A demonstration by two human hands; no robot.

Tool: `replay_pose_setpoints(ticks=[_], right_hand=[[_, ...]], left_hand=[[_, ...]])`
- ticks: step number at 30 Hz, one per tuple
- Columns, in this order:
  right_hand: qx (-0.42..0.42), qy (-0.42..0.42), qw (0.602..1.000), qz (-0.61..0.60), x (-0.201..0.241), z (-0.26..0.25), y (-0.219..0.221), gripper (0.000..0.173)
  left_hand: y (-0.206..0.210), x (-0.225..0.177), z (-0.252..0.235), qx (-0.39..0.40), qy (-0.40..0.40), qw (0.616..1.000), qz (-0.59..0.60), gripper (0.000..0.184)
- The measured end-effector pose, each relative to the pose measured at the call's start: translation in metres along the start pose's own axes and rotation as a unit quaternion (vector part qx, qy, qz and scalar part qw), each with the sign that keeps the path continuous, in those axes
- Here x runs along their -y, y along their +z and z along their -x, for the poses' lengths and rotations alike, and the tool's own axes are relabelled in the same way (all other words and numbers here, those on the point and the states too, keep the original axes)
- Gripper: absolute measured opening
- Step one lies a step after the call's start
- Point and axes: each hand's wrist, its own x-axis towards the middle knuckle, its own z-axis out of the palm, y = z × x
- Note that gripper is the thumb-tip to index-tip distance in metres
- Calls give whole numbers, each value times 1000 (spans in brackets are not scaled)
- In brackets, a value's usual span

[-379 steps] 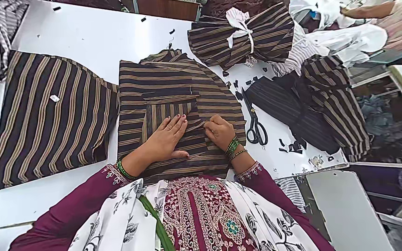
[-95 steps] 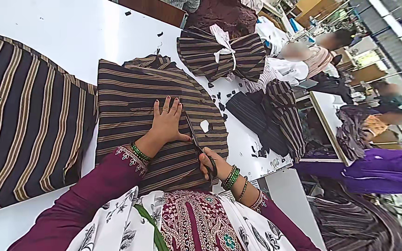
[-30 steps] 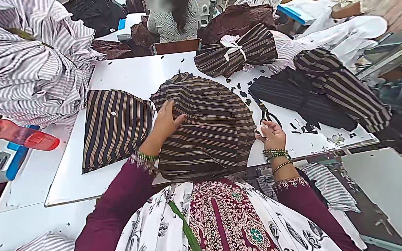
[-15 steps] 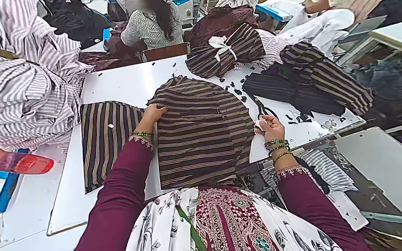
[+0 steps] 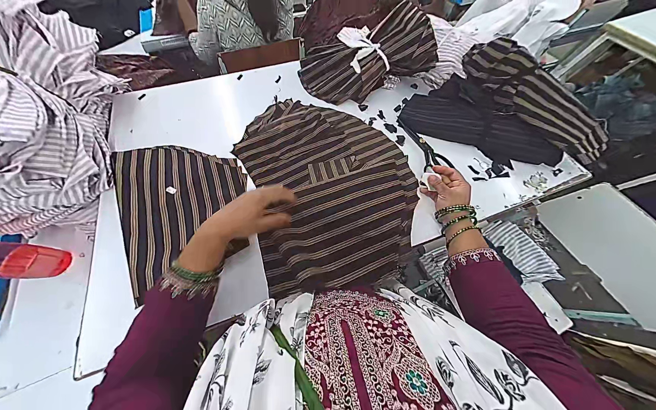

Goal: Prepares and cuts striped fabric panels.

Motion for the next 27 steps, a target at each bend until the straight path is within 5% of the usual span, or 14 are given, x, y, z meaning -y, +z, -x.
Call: replay_pose_setpoints(ticks=[3,6,10,16,18,22,24,27], right_hand=[[-18,14,1000,-1,4,3,4,27],[-36,15,999,6,8,3,4,29],[-12,1,999,39,7,7,6,29],[0,-31,999,34,1,4,1,26],[0,-29,999,32,2,5,2,26],[4,-24,999,32,0,4,1,25],[3,-15,999,34,5,8,4,24],[-3,-20,999,30,6,8,6,23]], left_hand=[[16,8,-52,-10,-148,989,-9,43],[21,0,-73,47,-112,993,-7,33],[-17,-40,-22,-129,-89,984,83,26],[-60,-8,82,-353,-240,876,225,21],[-51,18,111,-329,-349,854,201,23],[-29,75,121,-200,-496,832,148,56],[-35,82,104,-188,-485,838,163,50],[-76,63,77,-237,-345,907,49,36]])
